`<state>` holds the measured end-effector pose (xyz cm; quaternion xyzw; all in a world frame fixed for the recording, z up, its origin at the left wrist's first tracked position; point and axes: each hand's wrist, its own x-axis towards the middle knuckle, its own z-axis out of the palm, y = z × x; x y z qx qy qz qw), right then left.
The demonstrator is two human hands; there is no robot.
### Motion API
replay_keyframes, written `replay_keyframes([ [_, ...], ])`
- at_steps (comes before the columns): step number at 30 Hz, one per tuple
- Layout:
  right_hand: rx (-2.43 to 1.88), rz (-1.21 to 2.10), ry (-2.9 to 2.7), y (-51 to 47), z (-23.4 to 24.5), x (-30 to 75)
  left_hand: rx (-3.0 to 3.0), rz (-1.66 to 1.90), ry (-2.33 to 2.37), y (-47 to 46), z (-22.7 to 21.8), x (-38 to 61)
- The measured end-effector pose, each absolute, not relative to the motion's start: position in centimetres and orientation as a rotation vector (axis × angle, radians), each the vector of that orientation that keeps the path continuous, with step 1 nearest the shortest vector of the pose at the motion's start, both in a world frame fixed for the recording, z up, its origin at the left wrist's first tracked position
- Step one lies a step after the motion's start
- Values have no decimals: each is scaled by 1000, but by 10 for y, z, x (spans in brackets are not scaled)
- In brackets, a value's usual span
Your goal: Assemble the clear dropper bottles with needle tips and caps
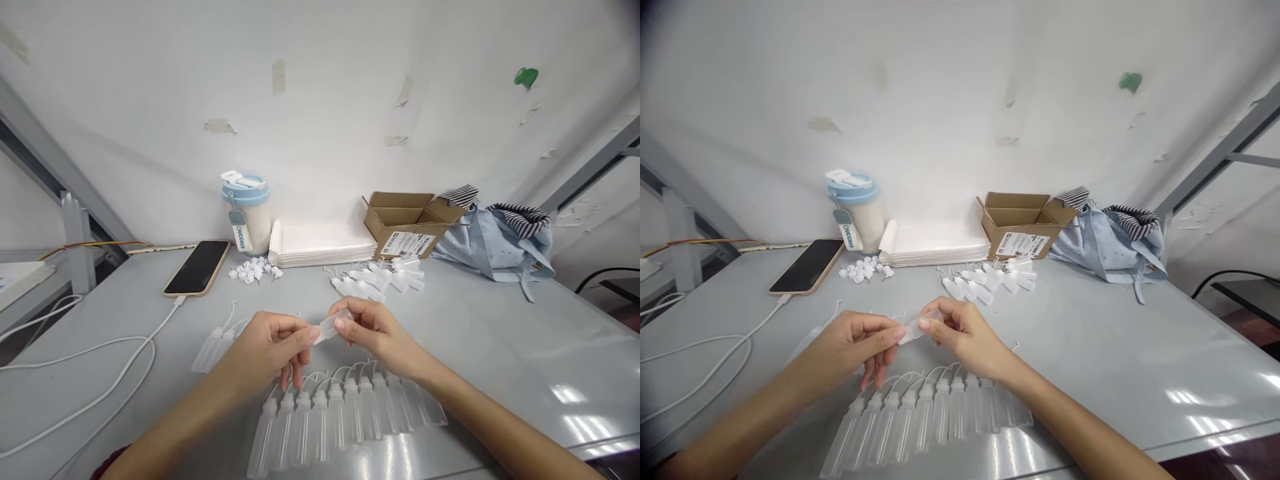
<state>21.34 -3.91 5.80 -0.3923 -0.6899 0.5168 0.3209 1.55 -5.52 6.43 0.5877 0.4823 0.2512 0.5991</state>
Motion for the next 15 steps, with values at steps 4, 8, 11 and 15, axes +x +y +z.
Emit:
replay_keyframes([
  [4,-998,1095,-1961,-40,58,215,1241,523,1053,-53,67,13],
  [8,-1000,967,-1996,-42,59,215,1223,540,1044,-56,65,16],
  [11,-1073,1010,-2003,-43,60,215,1264,572,1090,-57,62,19],
  [15,-1131,1184,-1900,-42,59,214,1403,649,1165,-62,58,23],
])
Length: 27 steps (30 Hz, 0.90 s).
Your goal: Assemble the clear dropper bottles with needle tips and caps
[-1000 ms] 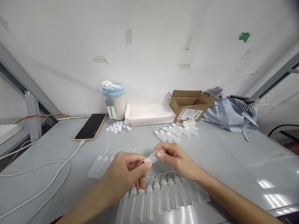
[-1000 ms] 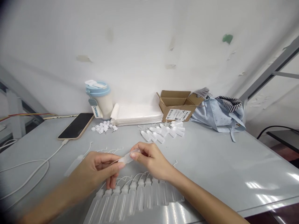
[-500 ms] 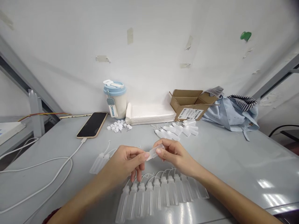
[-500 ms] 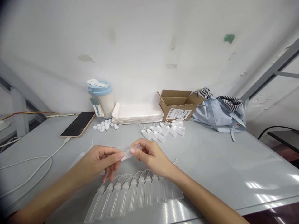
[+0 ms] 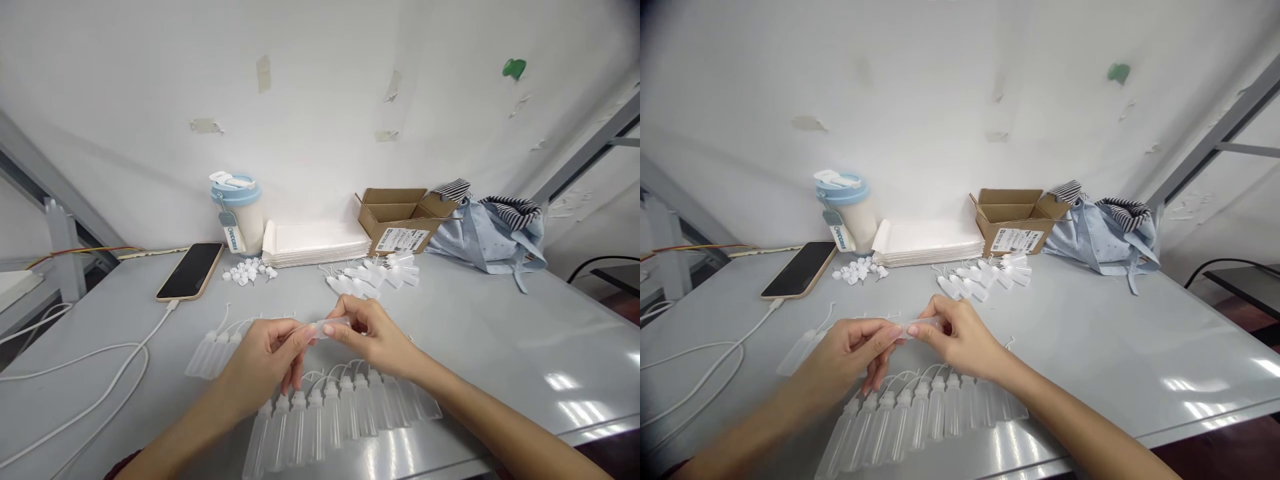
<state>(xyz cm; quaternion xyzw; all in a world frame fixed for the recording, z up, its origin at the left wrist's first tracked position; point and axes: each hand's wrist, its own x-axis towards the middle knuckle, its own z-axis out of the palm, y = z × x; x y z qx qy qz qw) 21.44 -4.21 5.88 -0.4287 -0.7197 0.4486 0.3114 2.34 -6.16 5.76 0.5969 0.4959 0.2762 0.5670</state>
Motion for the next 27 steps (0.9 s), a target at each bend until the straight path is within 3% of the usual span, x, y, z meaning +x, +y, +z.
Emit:
replay_keyframes([
  [7,-1108,1392,-1675,-33,59,218,1676,819,1381,-57,60,24],
  [12,-1215,831,-1666,-3,59,245,1820,1002,1671,-31,62,1],
  [15,-1410,308,-1756,23,48,269,1986,907,1750,-11,62,-14],
  [18,-1454,15,-1833,41,34,285,2181,789,1806,10,61,-24],
  [27,-1284,34,-1870,21,45,266,2580,402,1707,49,41,-32],
])
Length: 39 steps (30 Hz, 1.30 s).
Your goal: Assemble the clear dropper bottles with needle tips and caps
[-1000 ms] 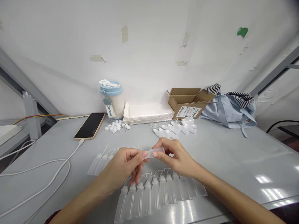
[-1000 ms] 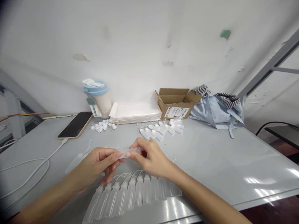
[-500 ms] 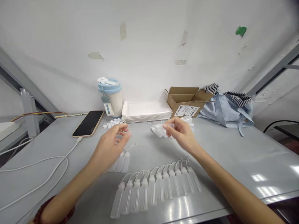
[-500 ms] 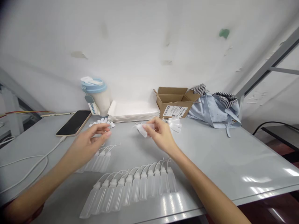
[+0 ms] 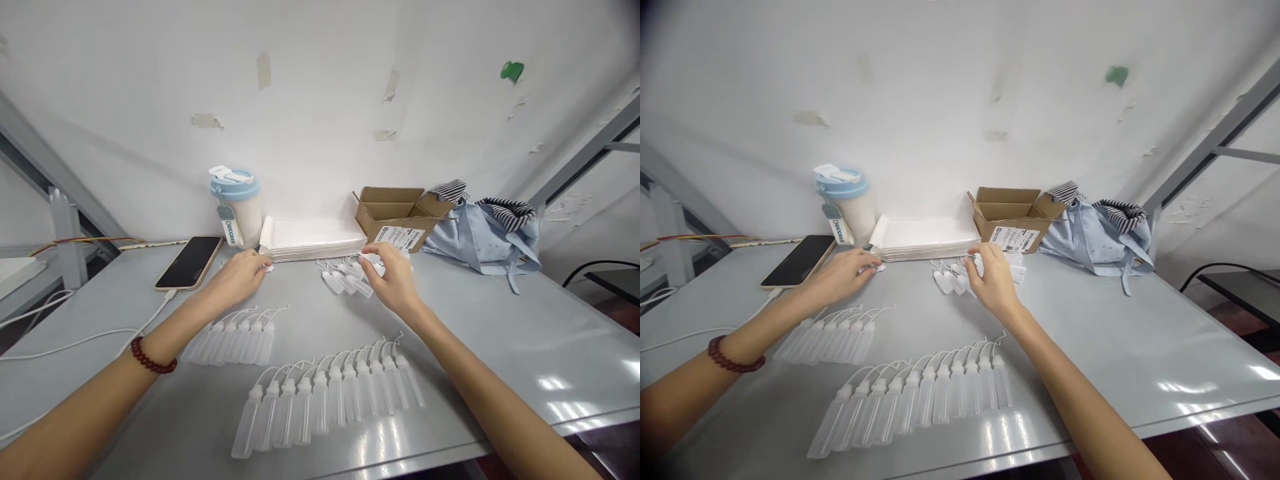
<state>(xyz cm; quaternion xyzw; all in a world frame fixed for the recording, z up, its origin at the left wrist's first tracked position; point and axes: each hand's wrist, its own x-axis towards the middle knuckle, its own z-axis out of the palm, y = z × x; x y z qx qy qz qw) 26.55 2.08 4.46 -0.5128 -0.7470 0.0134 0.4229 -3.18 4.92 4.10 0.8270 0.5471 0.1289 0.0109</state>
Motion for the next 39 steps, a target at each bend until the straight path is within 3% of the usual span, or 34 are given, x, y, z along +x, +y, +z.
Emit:
replay_keyframes([
  [17,-1543,454,-2330,-13,83,273,2616,409,1549,47,28,-34],
  [24,-1586,1198,-2544,-25,96,292,2610,390,1469,40,24,-31],
  [39,-1695,1712,-2576,-23,89,303,2462,409,1599,24,24,-45],
])
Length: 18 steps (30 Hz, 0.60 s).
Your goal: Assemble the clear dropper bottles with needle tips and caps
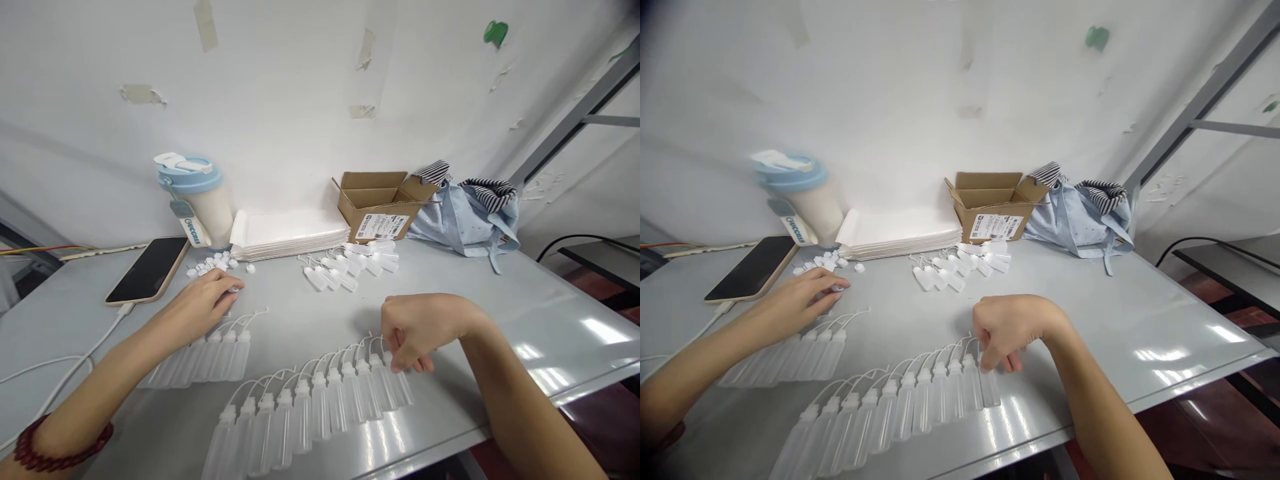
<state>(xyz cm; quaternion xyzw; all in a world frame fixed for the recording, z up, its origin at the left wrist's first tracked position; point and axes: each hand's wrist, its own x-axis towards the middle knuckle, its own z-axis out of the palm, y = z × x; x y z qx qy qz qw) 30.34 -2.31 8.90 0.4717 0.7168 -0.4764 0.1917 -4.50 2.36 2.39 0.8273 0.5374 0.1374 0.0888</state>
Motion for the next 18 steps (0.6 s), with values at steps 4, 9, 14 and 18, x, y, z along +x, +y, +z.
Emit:
replay_keyframes([
  [4,1309,-1283,1931,-21,87,301,2388,322,1644,14,32,-45],
  [9,1333,-1192,1936,-23,88,298,2393,299,1668,9,36,-46],
  [14,1338,-1171,1935,-25,87,296,2404,307,1647,12,30,-49],
  [18,1343,-1157,1962,-23,85,295,2419,330,1648,16,25,-51],
])
